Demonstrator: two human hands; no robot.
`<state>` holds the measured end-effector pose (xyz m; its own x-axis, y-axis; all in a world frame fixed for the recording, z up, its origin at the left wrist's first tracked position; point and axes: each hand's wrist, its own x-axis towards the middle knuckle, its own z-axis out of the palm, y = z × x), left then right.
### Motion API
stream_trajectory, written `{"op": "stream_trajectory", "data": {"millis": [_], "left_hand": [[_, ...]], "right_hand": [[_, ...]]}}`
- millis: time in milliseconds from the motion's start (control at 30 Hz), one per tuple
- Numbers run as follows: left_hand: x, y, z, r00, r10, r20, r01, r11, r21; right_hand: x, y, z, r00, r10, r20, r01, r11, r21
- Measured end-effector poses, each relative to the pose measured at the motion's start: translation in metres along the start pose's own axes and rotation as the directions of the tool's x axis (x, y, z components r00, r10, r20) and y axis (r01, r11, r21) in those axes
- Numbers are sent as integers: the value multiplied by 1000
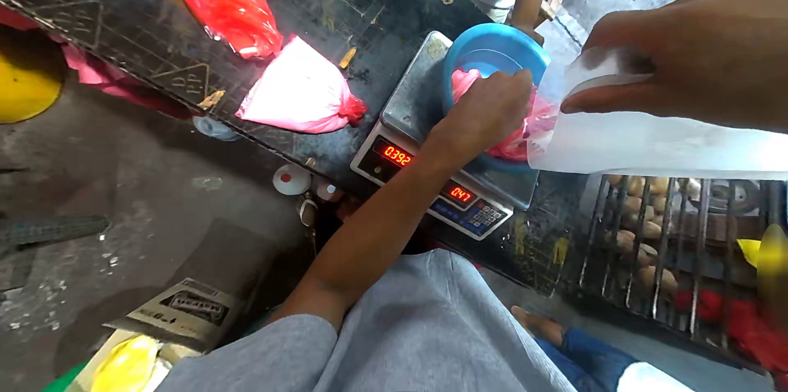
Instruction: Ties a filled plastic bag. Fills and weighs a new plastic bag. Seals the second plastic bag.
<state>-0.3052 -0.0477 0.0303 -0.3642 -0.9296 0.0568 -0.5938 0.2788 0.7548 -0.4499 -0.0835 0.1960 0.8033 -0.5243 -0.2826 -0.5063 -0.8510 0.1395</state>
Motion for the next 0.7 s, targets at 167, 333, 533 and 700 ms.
{"op": "stream_trajectory", "data": {"millis": [167,333,533,700], "left_hand": [[-4,1,-2,1000,-15,11,14,999,52],[-11,2,-4,997,-69,-28,73,982,175],[-18,0,-8,999,-29,-46,37,981,192],[-17,-1,-6,997,-48,-64,58,982,178]], "right_hand": [[10,-3,-1,998,-55,24,56,997,-49],[22,-7,-3,994,-51,98,62,992,-111],[37,-10,-2,991,-78,109,91,989,-119],[42,-12,-6,993,-70,96,79,993,-86]]}}
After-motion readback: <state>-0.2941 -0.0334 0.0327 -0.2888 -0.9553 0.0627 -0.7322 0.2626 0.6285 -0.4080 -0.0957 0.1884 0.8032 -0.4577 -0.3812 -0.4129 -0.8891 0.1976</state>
